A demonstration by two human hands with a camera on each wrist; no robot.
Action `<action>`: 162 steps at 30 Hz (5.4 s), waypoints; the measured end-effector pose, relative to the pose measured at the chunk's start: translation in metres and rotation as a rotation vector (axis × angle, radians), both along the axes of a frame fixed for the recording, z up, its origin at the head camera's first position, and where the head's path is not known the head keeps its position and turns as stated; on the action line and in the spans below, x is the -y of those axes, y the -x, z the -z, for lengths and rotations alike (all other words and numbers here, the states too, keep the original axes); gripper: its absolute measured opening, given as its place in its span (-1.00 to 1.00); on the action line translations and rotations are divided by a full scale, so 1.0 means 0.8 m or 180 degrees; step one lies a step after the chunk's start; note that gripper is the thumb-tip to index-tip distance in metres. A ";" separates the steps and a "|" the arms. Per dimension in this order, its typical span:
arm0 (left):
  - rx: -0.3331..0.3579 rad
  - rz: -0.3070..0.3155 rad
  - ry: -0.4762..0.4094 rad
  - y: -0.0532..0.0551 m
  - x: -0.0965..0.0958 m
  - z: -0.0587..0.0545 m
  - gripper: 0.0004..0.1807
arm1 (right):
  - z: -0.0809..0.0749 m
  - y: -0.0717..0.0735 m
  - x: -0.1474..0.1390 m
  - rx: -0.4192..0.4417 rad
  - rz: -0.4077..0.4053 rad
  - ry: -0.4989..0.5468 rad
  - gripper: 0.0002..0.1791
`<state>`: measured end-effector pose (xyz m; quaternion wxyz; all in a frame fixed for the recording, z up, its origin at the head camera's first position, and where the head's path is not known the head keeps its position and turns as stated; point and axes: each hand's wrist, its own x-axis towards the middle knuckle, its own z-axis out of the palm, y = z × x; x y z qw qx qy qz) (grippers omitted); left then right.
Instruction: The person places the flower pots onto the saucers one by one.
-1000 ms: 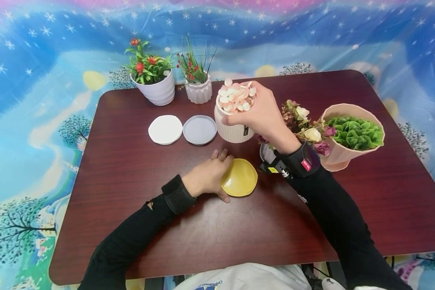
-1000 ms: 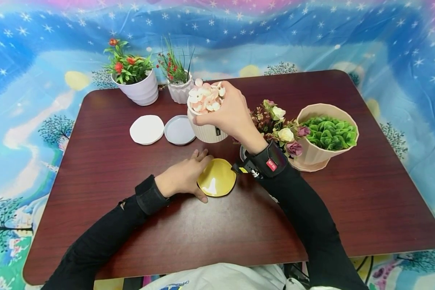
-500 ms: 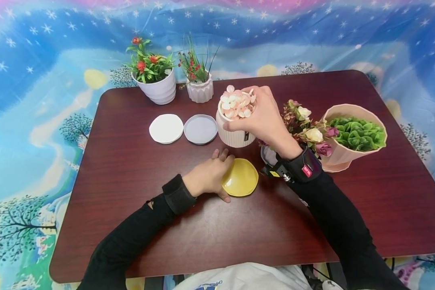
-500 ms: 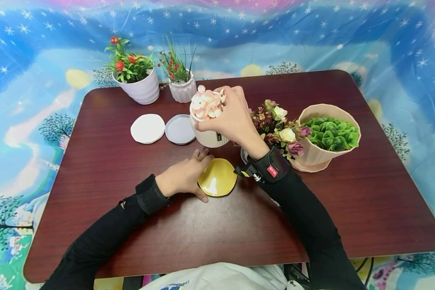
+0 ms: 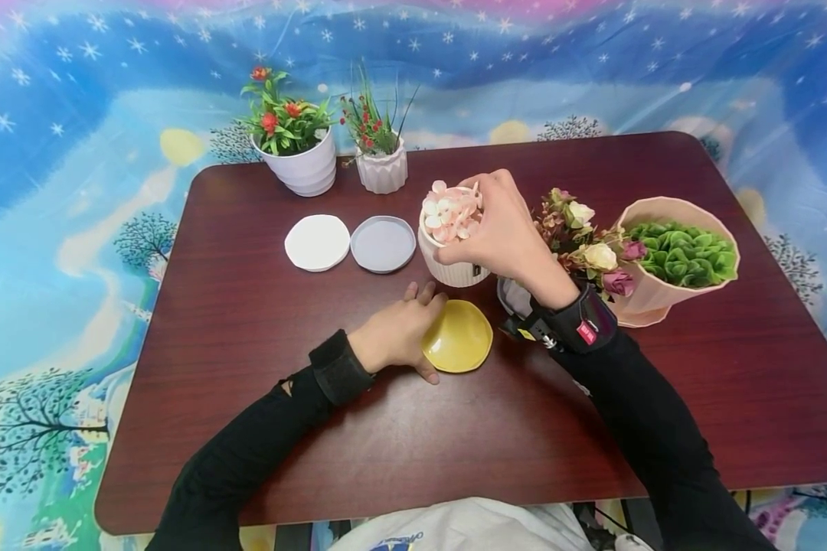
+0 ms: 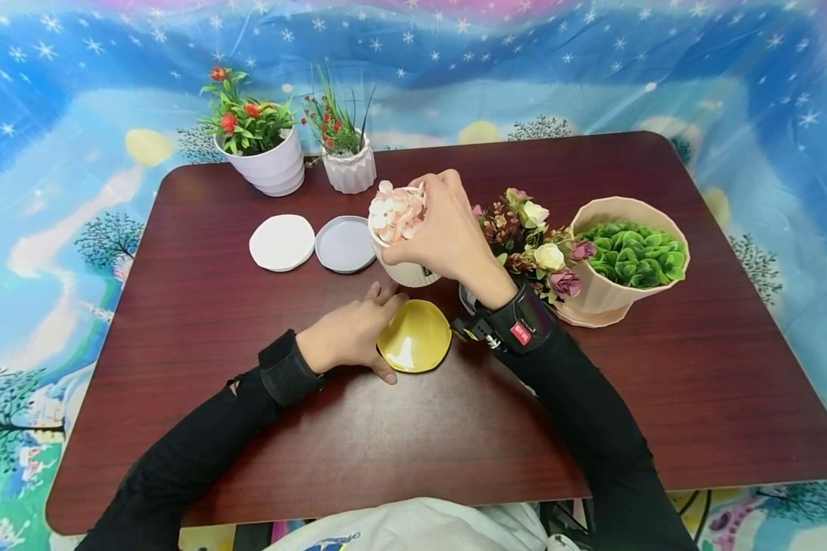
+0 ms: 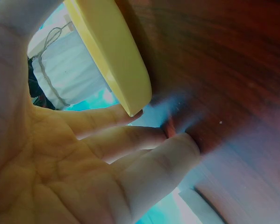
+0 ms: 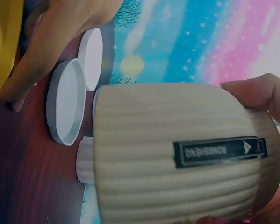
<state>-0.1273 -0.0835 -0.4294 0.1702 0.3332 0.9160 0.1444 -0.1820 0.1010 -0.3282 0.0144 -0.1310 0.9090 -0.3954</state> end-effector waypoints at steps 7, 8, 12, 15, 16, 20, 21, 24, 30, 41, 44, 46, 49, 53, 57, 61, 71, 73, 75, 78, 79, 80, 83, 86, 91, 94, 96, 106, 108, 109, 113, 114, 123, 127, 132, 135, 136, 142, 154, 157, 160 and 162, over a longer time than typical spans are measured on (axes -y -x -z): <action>0.0047 -0.0011 -0.0006 0.001 0.000 0.000 0.43 | 0.004 -0.003 -0.004 0.0073 -0.0096 -0.0137 -0.03; 0.0040 -0.0010 -0.0011 0.001 0.000 0.000 0.42 | 0.005 -0.004 -0.004 0.0087 -0.0111 -0.0140 -0.04; 0.0009 0.0015 -0.0041 0.001 0.001 -0.001 0.38 | 0.007 -0.005 -0.006 0.0102 -0.0137 -0.0164 -0.04; 0.0033 0.0044 -0.0042 0.001 0.003 -0.002 0.39 | 0.009 -0.005 -0.006 0.0097 -0.0138 -0.0172 -0.02; 0.0054 0.0042 -0.0033 0.001 0.003 -0.002 0.40 | 0.010 -0.005 -0.005 0.0086 -0.0138 -0.0183 -0.02; 0.0154 -0.0021 0.0028 0.003 0.005 -0.005 0.42 | 0.012 -0.004 -0.004 0.0030 -0.0124 -0.0274 -0.02; 0.0188 -0.0052 0.0041 0.004 0.005 -0.006 0.42 | 0.013 -0.004 -0.004 0.0013 -0.0120 -0.0301 -0.01; 0.0276 -0.0101 0.0064 0.005 0.006 -0.008 0.40 | 0.014 -0.005 -0.004 0.0003 -0.0093 -0.0351 0.00; 0.0337 -0.0064 0.0061 0.007 0.008 -0.008 0.28 | 0.015 -0.006 -0.003 0.0048 -0.0066 -0.0459 0.02; 0.0335 -0.0035 0.0071 0.006 0.008 -0.006 0.30 | 0.016 -0.019 -0.005 0.0148 -0.0119 -0.0652 0.03; 0.0360 -0.0063 0.0088 0.007 0.008 -0.006 0.33 | 0.015 -0.023 -0.008 0.0183 -0.0106 -0.0711 0.03; 0.0378 -0.0081 0.0103 0.007 0.008 -0.007 0.34 | 0.015 -0.026 -0.010 0.0182 -0.0096 -0.0741 0.03; 0.0397 -0.0092 0.0116 0.007 0.008 -0.006 0.37 | 0.014 -0.031 -0.011 0.0182 -0.0088 -0.0791 0.05; 0.0437 -0.0095 0.0113 0.008 0.008 -0.005 0.43 | 0.012 -0.040 -0.013 0.0162 -0.0090 -0.0861 0.06; 0.0484 -0.0087 0.0130 0.009 0.007 -0.006 0.49 | 0.010 -0.047 -0.015 0.0144 -0.0105 -0.0944 0.07; 0.0494 -0.0098 0.0147 0.009 0.007 -0.006 0.52 | 0.008 -0.052 -0.016 0.0110 -0.0128 -0.1033 0.03; 0.0425 -0.0104 0.0135 0.008 0.008 -0.005 0.53 | 0.008 -0.065 -0.021 0.0077 -0.0185 -0.1083 -0.03; 0.0423 -0.0124 0.0129 0.008 0.008 -0.005 0.53 | 0.008 -0.066 -0.021 0.0092 -0.0202 -0.1087 -0.04; 0.0429 -0.0148 0.0121 0.008 0.008 -0.006 0.53 | 0.008 -0.068 -0.021 0.0132 -0.0216 -0.1092 -0.05; 0.0427 -0.0172 0.0117 0.008 0.008 -0.006 0.54 | 0.008 -0.069 -0.022 0.0187 -0.0230 -0.1103 -0.05; 0.0417 -0.0173 0.0108 0.008 0.008 -0.006 0.54 | 0.009 -0.070 -0.022 0.0200 -0.0239 -0.1109 -0.04; 0.0413 -0.0175 0.0105 0.008 0.008 -0.006 0.54 | 0.009 -0.070 -0.023 0.0204 -0.0243 -0.1116 -0.04; 0.0391 -0.0170 0.0083 0.008 0.008 -0.006 0.55 | 0.011 -0.072 -0.024 0.0203 -0.0269 -0.1144 -0.04; 0.0399 -0.0179 0.0073 0.008 0.009 -0.005 0.55 | 0.013 -0.074 -0.024 0.0207 -0.0275 -0.1183 -0.03; 0.0411 -0.0205 0.0048 0.007 0.010 -0.005 0.55 | 0.016 -0.077 -0.024 0.0206 -0.0283 -0.1231 -0.04; 0.0407 -0.0223 0.0029 0.007 0.010 -0.005 0.55 | 0.018 -0.079 -0.024 0.0251 -0.0329 -0.1240 -0.04; 0.0399 -0.0235 0.0017 0.007 0.010 -0.005 0.55 | 0.019 -0.080 -0.023 0.0288 -0.0366 -0.1245 -0.03; 0.0280 -0.0242 -0.0053 0.010 0.010 -0.002 0.56 | 0.024 -0.084 -0.021 0.0250 -0.0382 -0.1256 -0.01; 0.0233 -0.0239 -0.0058 0.010 0.011 -0.002 0.57 | 0.025 -0.085 -0.020 0.0207 -0.0385 -0.1268 -0.01; 0.0206 -0.0239 -0.0056 0.011 0.011 -0.002 0.57 | 0.025 -0.086 -0.019 0.0184 -0.0388 -0.1273 -0.01; 0.0102 -0.0245 -0.0014 0.012 0.012 -0.001 0.58 | 0.027 -0.090 -0.016 0.0096 -0.0429 -0.1281 -0.03; 0.0081 -0.0248 -0.0004 0.012 0.012 -0.001 0.57 | 0.028 -0.091 -0.015 0.0083 -0.0445 -0.1281 -0.03; -0.0058 -0.0215 -0.0015 0.013 0.014 0.001 0.52 | 0.030 -0.095 -0.013 0.0044 -0.0505 -0.1245 -0.05; -0.0142 -0.0190 -0.0006 0.014 0.015 0.001 0.50 | 0.031 -0.094 -0.012 0.0026 -0.0514 -0.1234 -0.05; -0.0271 -0.0193 0.0015 0.015 0.016 0.002 0.47 | 0.033 -0.095 -0.010 0.0018 -0.0493 -0.1239 -0.04; -0.0349 -0.0203 0.0005 0.016 0.017 0.003 0.46 | 0.035 -0.094 -0.008 0.0045 -0.0487 -0.1239 -0.03; -0.0369 -0.0204 -0.0003 0.016 0.018 0.003 0.45 | 0.035 -0.094 -0.007 0.0053 -0.0486 -0.1240 -0.02; -0.0398 -0.0217 0.0006 0.019 0.017 0.004 0.46 | 0.037 -0.094 -0.006 0.0027 -0.0498 -0.1267 -0.02; -0.0465 -0.0220 -0.0002 0.023 0.016 0.004 0.34 | 0.040 -0.084 -0.009 0.0282 -0.0505 -0.1161 0.01; -0.0510 -0.0231 0.0018 0.024 0.017 0.003 0.33 | 0.041 -0.079 -0.011 0.0332 -0.0521 -0.1075 0.00; -0.0574 -0.0280 -0.0001 0.025 0.016 0.004 0.30 | 0.041 -0.074 -0.014 0.0345 -0.0606 -0.0935 -0.02; -0.0598 -0.0323 -0.0030 0.025 0.015 0.003 0.23 | 0.041 -0.069 -0.016 0.0355 -0.0649 -0.0866 -0.01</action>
